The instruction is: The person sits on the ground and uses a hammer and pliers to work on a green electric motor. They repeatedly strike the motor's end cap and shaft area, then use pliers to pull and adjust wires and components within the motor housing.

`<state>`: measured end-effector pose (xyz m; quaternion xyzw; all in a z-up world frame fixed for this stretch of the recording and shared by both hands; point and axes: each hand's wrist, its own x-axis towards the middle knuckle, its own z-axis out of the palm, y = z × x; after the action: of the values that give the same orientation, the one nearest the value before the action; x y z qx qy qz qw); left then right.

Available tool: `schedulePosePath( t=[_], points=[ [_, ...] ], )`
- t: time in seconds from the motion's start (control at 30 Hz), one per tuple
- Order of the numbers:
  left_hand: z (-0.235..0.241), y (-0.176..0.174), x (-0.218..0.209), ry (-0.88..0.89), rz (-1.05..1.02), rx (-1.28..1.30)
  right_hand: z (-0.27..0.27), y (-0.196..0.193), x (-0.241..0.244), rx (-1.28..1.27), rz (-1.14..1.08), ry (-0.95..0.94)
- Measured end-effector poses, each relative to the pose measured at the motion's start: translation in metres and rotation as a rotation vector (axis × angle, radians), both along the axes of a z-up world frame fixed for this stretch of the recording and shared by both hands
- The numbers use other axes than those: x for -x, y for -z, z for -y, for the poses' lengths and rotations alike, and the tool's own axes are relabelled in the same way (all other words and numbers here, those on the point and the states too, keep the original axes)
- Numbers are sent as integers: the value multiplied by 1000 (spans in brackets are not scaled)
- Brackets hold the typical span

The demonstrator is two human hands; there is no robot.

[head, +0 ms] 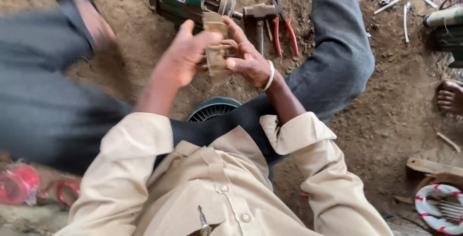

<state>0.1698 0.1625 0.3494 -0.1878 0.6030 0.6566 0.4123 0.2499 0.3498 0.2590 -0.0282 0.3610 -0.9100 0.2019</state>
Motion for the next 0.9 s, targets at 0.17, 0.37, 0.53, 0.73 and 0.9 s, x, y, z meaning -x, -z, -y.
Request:
schedulePosePath(
  t=[0.17,0.37,0.53,0.73,0.9],
  points=[
    [-15,43,-4,111,-367,104,-21,24,-6,-118,241,122],
    [84,168,111,-643,-233,72,-66,22,-35,-204,409,378],
    [164,310,217,-923,-206,192,-79,13,-61,-37,540,582],
    [172,419,269,-844,-267,-154,-52,32,-27,-180,639,620],
    [167,409,269,-811,-219,-626,-33,34,-1,-360,761,574]
  ],
)
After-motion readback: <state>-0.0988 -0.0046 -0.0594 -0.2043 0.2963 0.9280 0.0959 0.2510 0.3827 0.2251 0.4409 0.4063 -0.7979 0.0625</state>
